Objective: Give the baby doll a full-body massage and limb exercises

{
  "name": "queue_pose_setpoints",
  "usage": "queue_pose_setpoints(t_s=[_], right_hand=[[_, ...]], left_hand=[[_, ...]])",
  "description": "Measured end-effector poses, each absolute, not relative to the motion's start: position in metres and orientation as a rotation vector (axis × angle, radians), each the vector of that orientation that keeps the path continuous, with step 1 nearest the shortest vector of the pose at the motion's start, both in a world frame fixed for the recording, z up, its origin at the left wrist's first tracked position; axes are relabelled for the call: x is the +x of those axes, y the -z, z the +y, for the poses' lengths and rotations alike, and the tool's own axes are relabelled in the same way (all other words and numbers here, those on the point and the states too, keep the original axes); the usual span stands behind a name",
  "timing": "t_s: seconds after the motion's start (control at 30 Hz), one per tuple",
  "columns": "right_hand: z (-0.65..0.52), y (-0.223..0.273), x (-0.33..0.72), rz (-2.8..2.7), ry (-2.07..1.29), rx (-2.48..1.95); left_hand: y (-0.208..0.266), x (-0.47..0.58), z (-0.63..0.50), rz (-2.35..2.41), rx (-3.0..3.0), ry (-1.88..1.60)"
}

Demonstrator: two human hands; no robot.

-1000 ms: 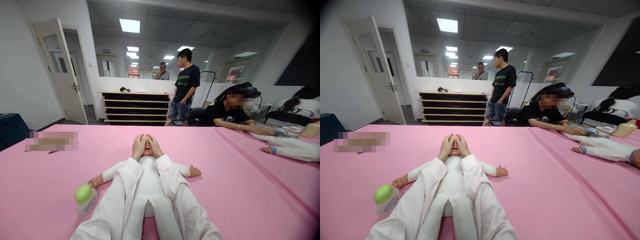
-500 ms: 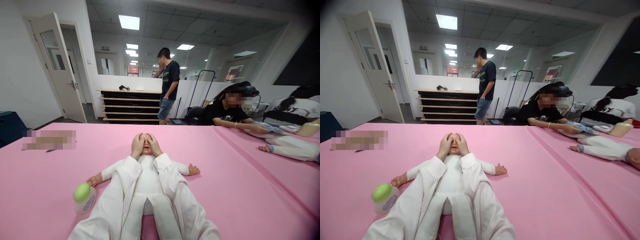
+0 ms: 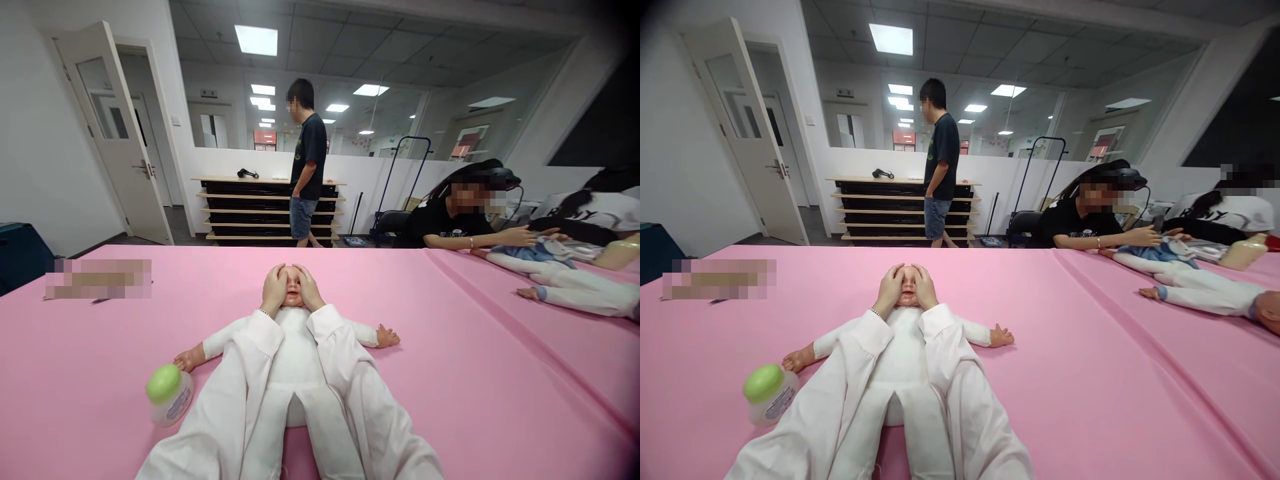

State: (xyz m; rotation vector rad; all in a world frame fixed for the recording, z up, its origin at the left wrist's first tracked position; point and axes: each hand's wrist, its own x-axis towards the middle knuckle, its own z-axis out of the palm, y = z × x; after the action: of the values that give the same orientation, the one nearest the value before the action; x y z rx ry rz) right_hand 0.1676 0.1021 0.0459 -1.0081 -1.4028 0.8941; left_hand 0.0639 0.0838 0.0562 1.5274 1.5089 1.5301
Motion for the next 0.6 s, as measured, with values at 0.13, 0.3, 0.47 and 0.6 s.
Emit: queue_pose_setpoints(t_s=[0.13,0.3,0.47,0.6], right_hand=[[0.1025,-0.0468,0.1661,-1.368,-0.911,-1.033],[0.1031,-0.0467,0.1660,-1.367,-0.911,-1.021],[0.1014,-0.0450,0.1693,-1.444,-0.877,-0.961],[0.1003,-0.0443,0.1709,-1.492,-0.830,-0.929]], left_hand=[[-0.0588,0.0642,0.0818,1.517,1.452,-1.525],[-0.0603,0.0641,0.0805,1.510,1.434,-1.529],[-0.0569,0.0636,0.0821,1.508,1.516,-1.547],[-0.0527,0.0629,0.0831,1.501,1.596,-1.566]])
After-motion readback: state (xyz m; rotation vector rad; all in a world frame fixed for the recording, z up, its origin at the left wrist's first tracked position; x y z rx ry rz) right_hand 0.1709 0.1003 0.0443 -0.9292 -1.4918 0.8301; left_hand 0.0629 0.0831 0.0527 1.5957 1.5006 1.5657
